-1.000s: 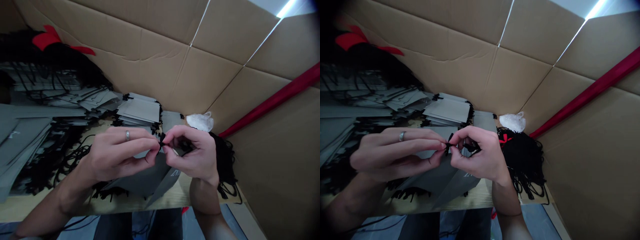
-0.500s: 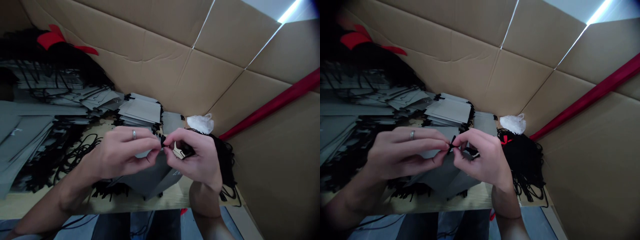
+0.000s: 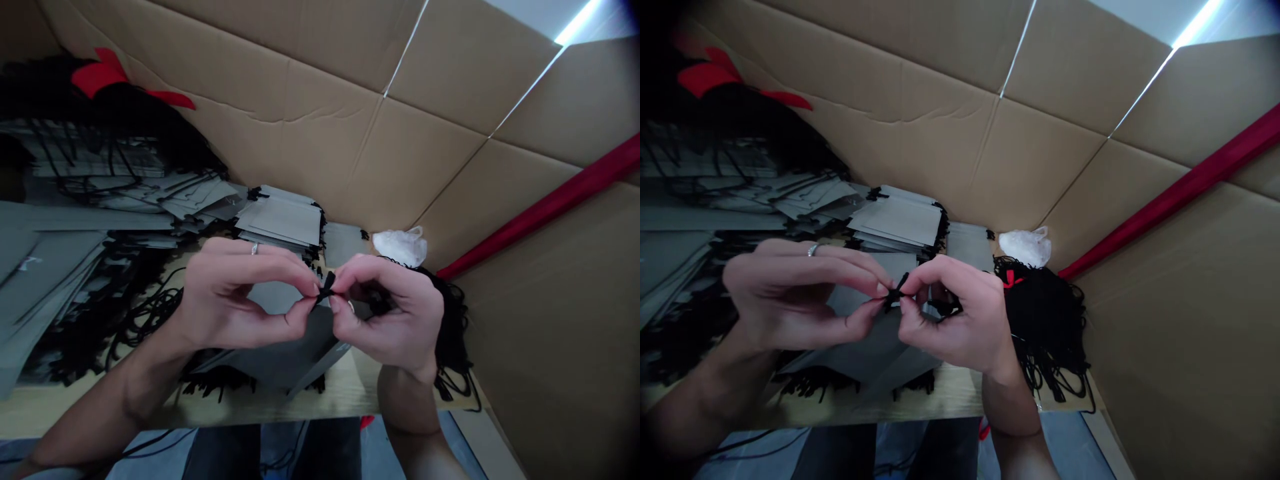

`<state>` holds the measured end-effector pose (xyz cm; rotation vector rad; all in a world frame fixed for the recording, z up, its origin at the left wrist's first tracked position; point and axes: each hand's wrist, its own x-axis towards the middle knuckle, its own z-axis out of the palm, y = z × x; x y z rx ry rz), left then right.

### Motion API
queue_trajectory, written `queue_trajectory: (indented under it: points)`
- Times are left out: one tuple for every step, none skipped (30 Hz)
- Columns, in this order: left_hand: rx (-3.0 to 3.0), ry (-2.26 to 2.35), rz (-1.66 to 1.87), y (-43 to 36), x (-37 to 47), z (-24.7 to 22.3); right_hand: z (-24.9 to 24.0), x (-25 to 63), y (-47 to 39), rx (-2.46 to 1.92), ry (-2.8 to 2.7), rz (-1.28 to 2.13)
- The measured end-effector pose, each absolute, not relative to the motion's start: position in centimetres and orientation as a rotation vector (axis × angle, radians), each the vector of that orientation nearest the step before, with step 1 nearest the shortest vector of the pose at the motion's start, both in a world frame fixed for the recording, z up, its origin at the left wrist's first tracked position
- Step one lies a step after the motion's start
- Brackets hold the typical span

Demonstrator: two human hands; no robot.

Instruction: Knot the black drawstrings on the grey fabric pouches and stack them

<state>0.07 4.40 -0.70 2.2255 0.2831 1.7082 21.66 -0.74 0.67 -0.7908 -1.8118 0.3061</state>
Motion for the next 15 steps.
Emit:
queue_trajectory:
  points:
    - [2.187,0.264,1.698,4.5,0.1,-0.7,0.7,21.6,-0.7,-0.798,-1.795,0.319]
    - [2.148,0.229,1.684,4.5,0.2,-0.6,0.6,21.5,-0.8,-0.807,-1.770,0.319]
    - [2.107,0.197,1.675,4.5,0.2,-0.5,0.6,21.5,-0.8,-0.814,-1.740,0.304]
    - [2.074,0.184,1.665,4.4,0.2,-0.3,0.6,21.5,-0.8,-0.817,-1.712,0.274]
    - [2.049,0.194,1.657,4.3,0.2,-0.1,0.6,21.5,-0.8,-0.821,-1.688,0.238]
    - [2.031,0.222,1.650,4.1,0.2,0.1,0.6,21.6,-0.8,-0.825,-1.673,0.203]
    - [2.017,0.269,1.635,3.9,0.1,0.3,0.6,21.6,-0.8,-0.829,-1.669,0.172]
    - [2.009,0.325,1.599,3.7,0.1,0.4,0.6,21.6,-0.8,-0.838,-1.676,0.148]
    - [2.003,0.375,1.545,3.6,0.1,0.5,0.6,21.5,-0.7,-0.849,-1.682,0.126]
    - [1.997,0.413,1.484,3.5,0.1,0.5,0.5,21.5,-0.7,-0.862,-1.683,0.102]
    - [1.999,0.453,1.426,3.5,0.2,0.5,0.5,21.4,-0.7,-0.870,-1.681,0.075]
    - [2.013,0.500,1.383,3.5,0.3,0.4,0.4,21.3,-0.7,-0.874,-1.678,0.049]
    - [2.032,0.550,1.365,3.5,0.5,0.2,0.4,21.2,-0.6,-0.876,-1.674,0.026]
    - [2.052,0.592,1.369,3.4,0.7,0.0,0.4,21.1,-0.6,-0.878,-1.675,0.009]
    - [2.063,0.626,1.390,3.4,0.9,-0.2,0.4,21.1,-0.6,-0.876,-1.681,0.002]
